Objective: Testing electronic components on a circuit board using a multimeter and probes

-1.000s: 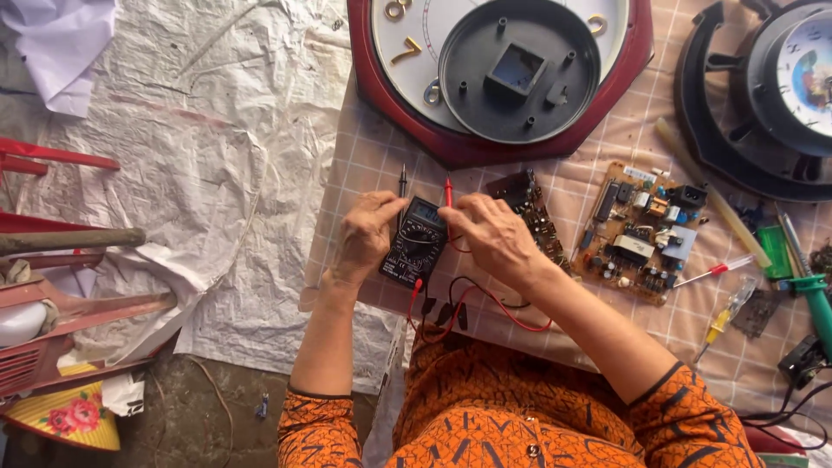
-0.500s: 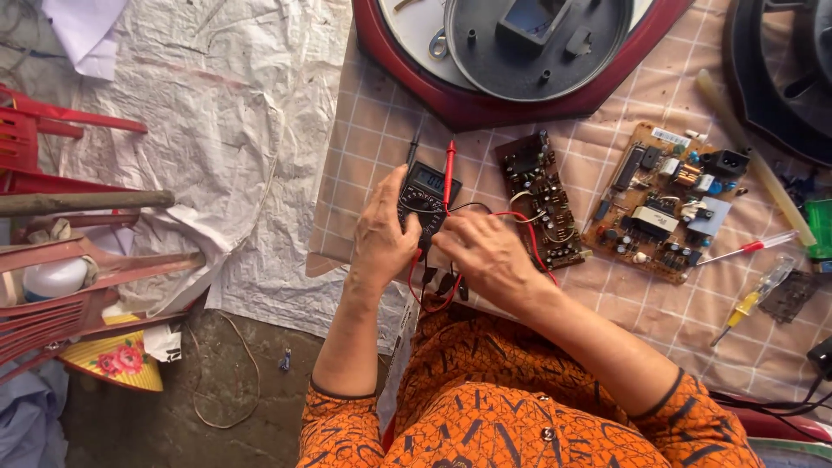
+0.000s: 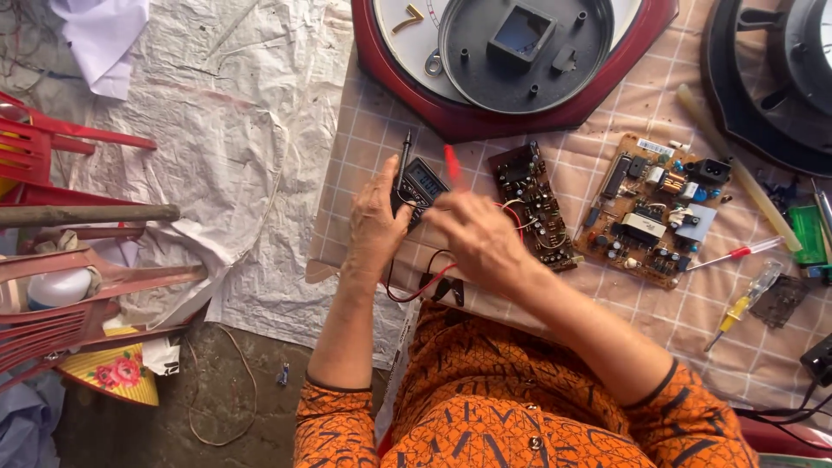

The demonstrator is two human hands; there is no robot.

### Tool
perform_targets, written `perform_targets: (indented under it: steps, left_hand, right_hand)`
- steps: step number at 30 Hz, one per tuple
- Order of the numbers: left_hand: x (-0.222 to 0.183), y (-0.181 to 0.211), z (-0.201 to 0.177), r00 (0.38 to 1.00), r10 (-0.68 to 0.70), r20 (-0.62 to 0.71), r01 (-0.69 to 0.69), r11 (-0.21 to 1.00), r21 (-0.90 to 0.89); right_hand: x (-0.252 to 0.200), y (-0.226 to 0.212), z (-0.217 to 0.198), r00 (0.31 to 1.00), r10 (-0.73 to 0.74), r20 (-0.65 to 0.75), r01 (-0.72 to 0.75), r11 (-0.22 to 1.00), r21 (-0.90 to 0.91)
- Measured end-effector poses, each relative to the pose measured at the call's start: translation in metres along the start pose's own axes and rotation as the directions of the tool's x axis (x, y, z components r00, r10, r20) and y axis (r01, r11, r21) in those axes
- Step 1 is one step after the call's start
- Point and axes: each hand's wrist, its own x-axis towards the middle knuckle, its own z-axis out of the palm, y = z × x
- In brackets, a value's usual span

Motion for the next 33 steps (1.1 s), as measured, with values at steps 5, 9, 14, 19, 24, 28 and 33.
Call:
perform_targets:
  steps: [5,9,14,19,24,28,33]
  left_hand:
    - [-0.008,0.003,0.005,0.993,-0.010,-0.115,0.002,0.998,-0.066]
    - [-0.008,-0.001,0.013,0.988,-0.002,-0.157,-0.004,0.999,-0.038]
    - [-0.007,-0.006,0.018,0.986,-0.009,-0.165,0.006,1.000,-0.017]
    - [-0.007,0.001,0.018,0.983,0.012,-0.185,-0.002,0.999,0.054]
    - [-0.006,0.008,0.014,0.983,0.009,-0.185,-0.002,0.999,0.042]
    - [-0.004,0.014,0.008,0.983,0.065,-0.171,-0.057,0.997,0.050]
    - [-0.004,0.013,0.002,0.985,0.120,-0.126,-0.113,0.992,0.061]
  right_hand:
    - [0.029,0.018,0.000,0.993,0.010,0.117,0.020,0.968,-0.248]
    - [0.021,0.027,0.034,0.985,0.042,0.169,-0.014,0.987,-0.162]
    - [0.021,0.022,0.038,1.000,0.020,0.007,-0.019,0.988,-0.151]
    - [0.024,0.015,0.035,0.997,-0.007,-0.076,-0.013,0.963,-0.270]
    - [0.017,0.022,0.044,0.993,-0.035,-0.109,0.009,0.972,-0.237]
    - [0.025,0.002,-0.008,0.997,-0.019,-0.079,0.021,0.999,0.028]
    - [-0.011,-0.078,-0.157,0.984,0.059,0.170,-0.155,0.756,0.636]
